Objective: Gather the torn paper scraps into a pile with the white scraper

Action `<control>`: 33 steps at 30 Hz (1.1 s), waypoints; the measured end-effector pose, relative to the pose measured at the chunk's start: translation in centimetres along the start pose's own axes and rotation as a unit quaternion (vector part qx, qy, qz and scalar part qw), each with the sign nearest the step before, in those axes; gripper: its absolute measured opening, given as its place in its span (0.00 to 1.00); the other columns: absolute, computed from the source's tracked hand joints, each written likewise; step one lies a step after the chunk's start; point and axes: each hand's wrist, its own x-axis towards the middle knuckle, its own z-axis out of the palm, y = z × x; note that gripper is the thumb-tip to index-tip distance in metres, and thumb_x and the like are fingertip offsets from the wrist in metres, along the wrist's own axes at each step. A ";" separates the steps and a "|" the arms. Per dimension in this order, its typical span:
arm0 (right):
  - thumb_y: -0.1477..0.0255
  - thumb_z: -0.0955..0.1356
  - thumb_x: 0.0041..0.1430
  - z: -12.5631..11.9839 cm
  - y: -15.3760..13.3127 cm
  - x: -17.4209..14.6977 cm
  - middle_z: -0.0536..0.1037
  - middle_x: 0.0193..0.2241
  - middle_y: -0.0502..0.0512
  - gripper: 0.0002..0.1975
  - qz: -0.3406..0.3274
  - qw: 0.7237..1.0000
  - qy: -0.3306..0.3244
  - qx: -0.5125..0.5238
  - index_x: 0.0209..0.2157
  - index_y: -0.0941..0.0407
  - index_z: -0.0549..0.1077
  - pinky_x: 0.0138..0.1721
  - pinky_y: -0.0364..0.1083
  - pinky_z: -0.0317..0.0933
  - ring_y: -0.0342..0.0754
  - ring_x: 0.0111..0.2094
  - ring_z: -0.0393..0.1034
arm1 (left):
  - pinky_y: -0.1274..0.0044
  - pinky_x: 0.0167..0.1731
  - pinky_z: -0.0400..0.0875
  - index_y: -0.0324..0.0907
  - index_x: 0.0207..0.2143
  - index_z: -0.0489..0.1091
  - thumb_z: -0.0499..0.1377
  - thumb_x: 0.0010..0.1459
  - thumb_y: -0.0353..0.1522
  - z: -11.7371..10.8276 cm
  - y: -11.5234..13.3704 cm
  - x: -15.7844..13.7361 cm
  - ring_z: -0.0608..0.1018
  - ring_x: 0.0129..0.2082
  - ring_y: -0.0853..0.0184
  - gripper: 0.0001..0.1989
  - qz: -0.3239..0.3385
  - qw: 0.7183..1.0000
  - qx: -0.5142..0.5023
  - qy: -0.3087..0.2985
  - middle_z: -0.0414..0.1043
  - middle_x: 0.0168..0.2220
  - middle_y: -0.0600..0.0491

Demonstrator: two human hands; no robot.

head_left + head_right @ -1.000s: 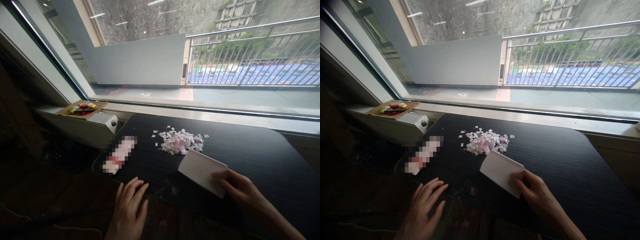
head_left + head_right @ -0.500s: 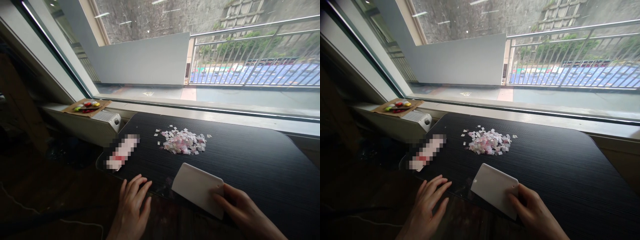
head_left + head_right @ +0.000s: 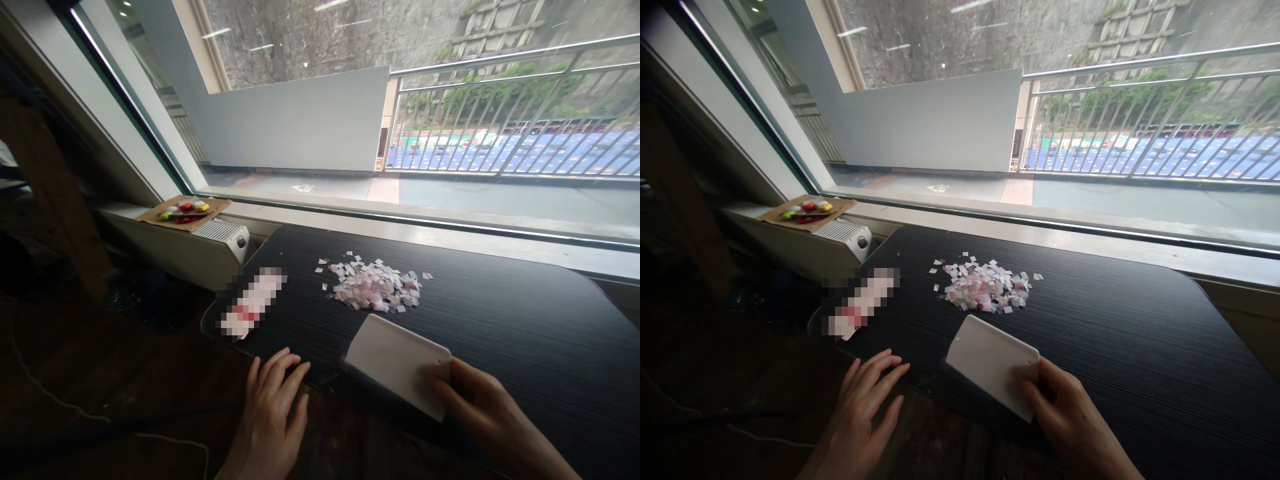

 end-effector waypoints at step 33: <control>0.59 0.65 0.51 -0.4 -0.1 -1.0 0.75 0.22 0.53 0.15 0.018 0.998 -0.052 -0.003 0.25 0.57 0.74 0.28 0.43 0.66 0.51 0.28 0.70 | 0.55 0.52 0.61 0.48 0.48 0.67 0.51 0.53 0.25 -0.2 0.2 -0.1 0.71 0.51 0.59 0.20 -0.018 1.000 -0.005 -0.016 0.71 0.46 0.49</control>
